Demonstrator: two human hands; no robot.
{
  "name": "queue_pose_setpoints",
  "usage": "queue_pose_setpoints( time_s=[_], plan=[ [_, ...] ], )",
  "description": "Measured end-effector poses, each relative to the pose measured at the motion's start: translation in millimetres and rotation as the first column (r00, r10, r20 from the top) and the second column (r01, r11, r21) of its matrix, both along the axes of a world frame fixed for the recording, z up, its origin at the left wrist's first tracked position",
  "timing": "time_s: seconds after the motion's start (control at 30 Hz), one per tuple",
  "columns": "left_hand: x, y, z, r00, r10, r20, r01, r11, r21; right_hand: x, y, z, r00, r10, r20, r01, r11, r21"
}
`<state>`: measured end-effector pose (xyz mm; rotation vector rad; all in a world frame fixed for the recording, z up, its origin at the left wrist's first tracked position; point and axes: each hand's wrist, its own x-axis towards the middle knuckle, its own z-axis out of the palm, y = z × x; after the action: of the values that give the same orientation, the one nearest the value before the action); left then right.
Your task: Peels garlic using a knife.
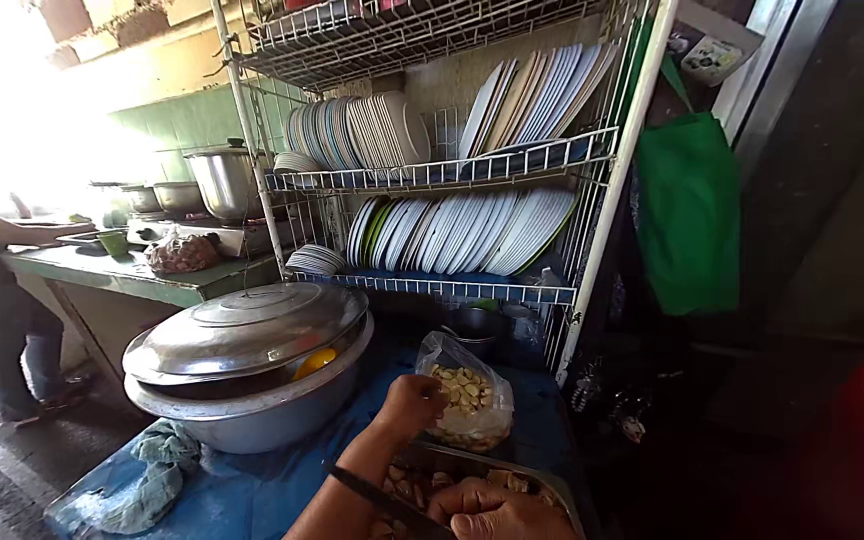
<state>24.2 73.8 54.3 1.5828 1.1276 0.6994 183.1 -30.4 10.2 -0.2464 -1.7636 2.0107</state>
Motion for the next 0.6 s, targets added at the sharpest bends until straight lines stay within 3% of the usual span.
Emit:
queue_pose_setpoints(
  time_s=[0.07, 0.17, 0.27, 0.33, 0.4, 0.47, 0.53, 0.6],
  plan=[
    [-11, -2, -9, 0.97, -0.039, -0.241, 0.078, 0.985, 0.151, 1, 2, -3, 0.999, -0.01, -0.039, 0.009, 1.0, -0.015],
    [-34, -16, -18, 0.859, -0.079, -0.506, 0.19, 0.967, 0.172, 2, 1, -4, 0.995, -0.069, -0.073, 0.066, 0.996, -0.053],
    [-51, -33, -32, 0.767, -0.082, -0.636, 0.228, 0.962, 0.15, 4, 3, -7, 0.982, -0.163, -0.092, 0.153, 0.982, -0.109],
    [-55, -38, -47, 0.748, -0.057, -0.661, 0.217, 0.963, 0.163, 2, 4, -6, 0.95, -0.31, -0.024, 0.303, 0.94, -0.16],
    [-52, -39, -56, 0.696, -0.078, -0.713, 0.257, 0.955, 0.146, -2, 2, -1, 0.854, -0.497, 0.155, 0.518, 0.839, -0.165],
    [-45, -40, -61, 0.637, -0.121, -0.761, 0.327, 0.937, 0.124, -10, 3, 5, 0.672, -0.62, 0.405, 0.705, 0.702, -0.094],
    [-38, -42, -64, 0.574, -0.158, -0.803, 0.367, 0.927, 0.08, -17, 8, 4, 0.521, -0.651, 0.552, 0.785, 0.619, -0.01],
    [-31, -46, -67, 0.513, -0.176, -0.84, 0.364, 0.931, 0.027, -19, 9, 2, 0.466, -0.653, 0.597, 0.789, 0.612, 0.054]
  ],
)
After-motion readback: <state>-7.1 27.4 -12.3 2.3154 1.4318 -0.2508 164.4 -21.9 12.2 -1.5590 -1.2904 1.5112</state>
